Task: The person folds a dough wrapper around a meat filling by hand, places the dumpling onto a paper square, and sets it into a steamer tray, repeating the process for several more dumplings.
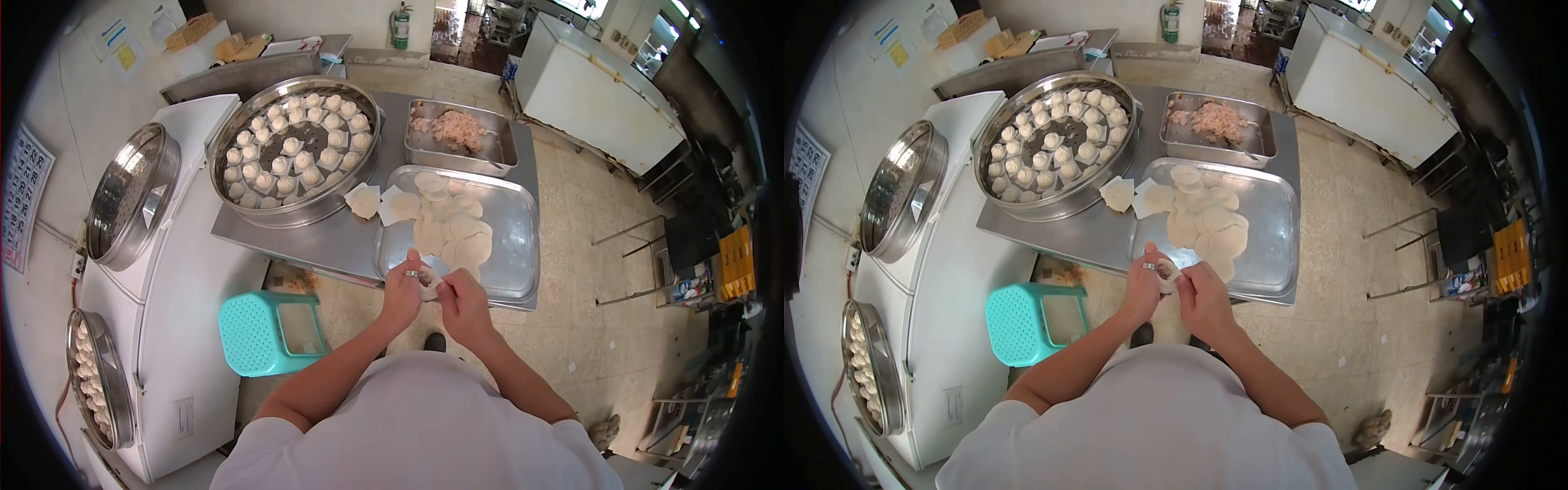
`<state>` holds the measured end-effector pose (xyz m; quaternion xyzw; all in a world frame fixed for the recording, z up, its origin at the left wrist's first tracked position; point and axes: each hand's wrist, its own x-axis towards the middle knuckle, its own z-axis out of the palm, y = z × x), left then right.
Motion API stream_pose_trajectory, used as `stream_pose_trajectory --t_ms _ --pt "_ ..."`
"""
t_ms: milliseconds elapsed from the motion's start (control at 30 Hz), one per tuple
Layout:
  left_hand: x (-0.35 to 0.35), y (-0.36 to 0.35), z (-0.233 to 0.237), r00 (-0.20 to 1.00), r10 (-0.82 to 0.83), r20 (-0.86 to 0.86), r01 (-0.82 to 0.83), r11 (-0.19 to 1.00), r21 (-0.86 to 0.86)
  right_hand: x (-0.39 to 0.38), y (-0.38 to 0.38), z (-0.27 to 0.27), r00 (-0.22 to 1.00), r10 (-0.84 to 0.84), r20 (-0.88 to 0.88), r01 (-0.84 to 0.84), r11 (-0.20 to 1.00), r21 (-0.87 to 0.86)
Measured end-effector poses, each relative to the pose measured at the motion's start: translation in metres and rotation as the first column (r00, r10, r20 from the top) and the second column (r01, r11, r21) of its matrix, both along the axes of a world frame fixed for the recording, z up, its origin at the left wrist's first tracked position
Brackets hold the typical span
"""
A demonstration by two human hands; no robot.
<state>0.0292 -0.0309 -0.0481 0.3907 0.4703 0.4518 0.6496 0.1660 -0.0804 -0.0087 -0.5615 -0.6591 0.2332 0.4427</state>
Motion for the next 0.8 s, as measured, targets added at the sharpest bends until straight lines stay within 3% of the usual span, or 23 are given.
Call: stream_pose_trajectory --t_ms 167,267,367,467,667,767,800 --pt "0.002 0.0 0.021 0.998 0.0 -0.062 0.009 0.989 0.147 0.004 0.006 0.015 0.995 0.058 -0.086 -0.059 0.998 -0.018" --pt "0.003 0.01 -0.011 0.988 0.015 -0.151 0.055 0.891 0.45 0.007 0.007 0.016 0.994 0.083 -0.07 -0.087 0.995 -0.057" --pt "0.001 0.011 -0.011 0.974 -0.021 -0.227 0.115 0.904 0.412 0.012 0.008 0.015 0.995 0.099 0.031 -0.096 0.992 -0.084" --pt "-0.005 0.012 -0.001 0.978 -0.13 -0.161 0.164 0.961 0.222 0.013 0.003 0.02 0.996 0.086 0.034 -0.083 0.992 -0.094" --pt "0.001 0.014 0.026 0.984 -0.134 -0.118 0.166 0.934 0.316 0.015 0.012 0.041 0.981 0.149 -0.121 -0.161 0.982 -0.099" --pt "-0.003 0.021 0.025 0.958 -0.201 -0.205 0.263 0.902 0.343 0.022 0.015 0.04 0.978 0.199 -0.068 -0.206 0.969 -0.135" --pt "-0.007 0.024 0.032 0.939 -0.281 -0.2 0.323 0.919 0.225 0.021 0.016 0.038 0.983 0.176 -0.049 -0.181 0.976 -0.123"
